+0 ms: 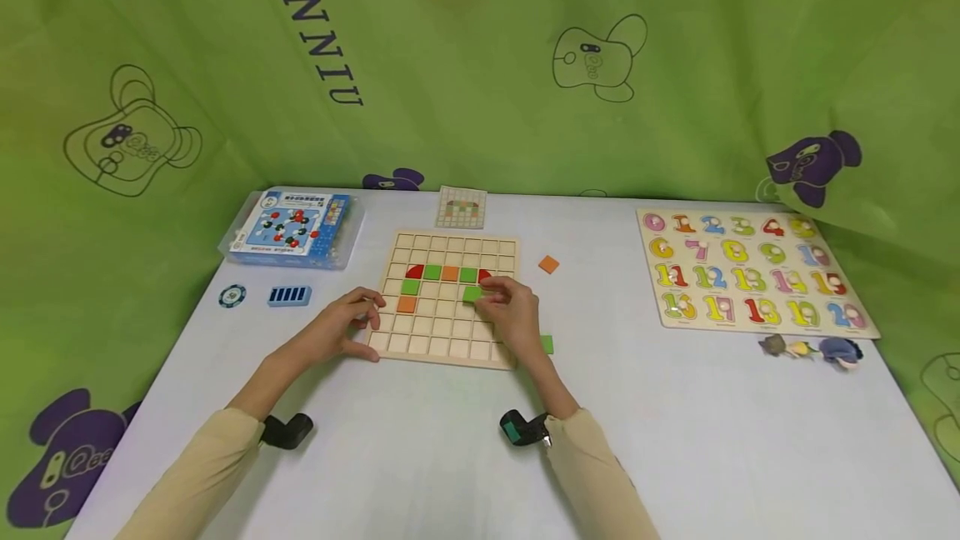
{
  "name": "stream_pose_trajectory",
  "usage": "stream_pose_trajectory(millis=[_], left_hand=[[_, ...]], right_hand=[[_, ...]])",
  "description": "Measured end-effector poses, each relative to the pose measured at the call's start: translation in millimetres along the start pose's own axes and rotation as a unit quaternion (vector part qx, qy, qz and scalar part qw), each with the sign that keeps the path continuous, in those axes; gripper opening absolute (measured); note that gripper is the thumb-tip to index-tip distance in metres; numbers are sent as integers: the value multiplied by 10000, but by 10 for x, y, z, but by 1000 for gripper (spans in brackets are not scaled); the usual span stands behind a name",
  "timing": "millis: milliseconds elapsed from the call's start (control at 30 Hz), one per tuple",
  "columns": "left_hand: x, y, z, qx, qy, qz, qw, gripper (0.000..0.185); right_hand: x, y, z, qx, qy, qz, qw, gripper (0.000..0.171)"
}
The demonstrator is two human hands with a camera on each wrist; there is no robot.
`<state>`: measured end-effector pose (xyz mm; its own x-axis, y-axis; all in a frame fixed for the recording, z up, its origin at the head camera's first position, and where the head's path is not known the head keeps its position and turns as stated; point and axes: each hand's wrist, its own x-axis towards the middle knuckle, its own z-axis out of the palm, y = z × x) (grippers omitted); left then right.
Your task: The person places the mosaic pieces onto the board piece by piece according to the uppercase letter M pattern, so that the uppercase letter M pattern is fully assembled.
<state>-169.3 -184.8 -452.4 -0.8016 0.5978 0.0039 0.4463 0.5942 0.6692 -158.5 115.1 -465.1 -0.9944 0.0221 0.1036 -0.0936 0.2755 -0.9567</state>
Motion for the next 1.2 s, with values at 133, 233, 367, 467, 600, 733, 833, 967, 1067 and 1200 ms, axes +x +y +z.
stream_pose_trajectory(millis=[133, 233, 367, 467, 600, 733, 833, 967, 1067, 1200], left_hand=[[6, 0, 0, 2, 46, 7, 10000, 44], [8, 3, 2, -1, 57, 21, 10000, 44], [11, 4, 9, -48, 12, -9, 10000, 43], [13, -4, 16, -71, -18, -41, 10000, 43], [12, -16, 22, -59, 2, -20, 10000, 43], [9, -15, 23, -67, 3, -26, 10000, 43], [9, -16, 24, -62, 9, -7, 10000, 44], [12, -20, 25, -41, 16, 12, 10000, 44], [13, -21, 21, -35, 5, -15, 10000, 44], [11, -23, 11, -42, 5, -45, 10000, 44]], right_hand=[[25, 3, 63, -111, 9, -23, 9999, 28], [48, 2, 113, -296, 22, -121, 9995, 27], [89, -2, 183, -617, 56, -224, 9978, 26], [115, -13, 231, -793, 34, -323, 9963, 26], [133, -31, 284, -869, -67, -563, 9946, 26], [142, -39, 317, -818, -125, -640, 9945, 26], [143, -42, 331, -749, -118, -616, 9952, 27], [145, -38, 346, -606, -64, -628, 9962, 26], [154, -32, 362, -465, -32, -640, 9969, 25], [168, -25, 371, -306, -64, -531, 9981, 24]])
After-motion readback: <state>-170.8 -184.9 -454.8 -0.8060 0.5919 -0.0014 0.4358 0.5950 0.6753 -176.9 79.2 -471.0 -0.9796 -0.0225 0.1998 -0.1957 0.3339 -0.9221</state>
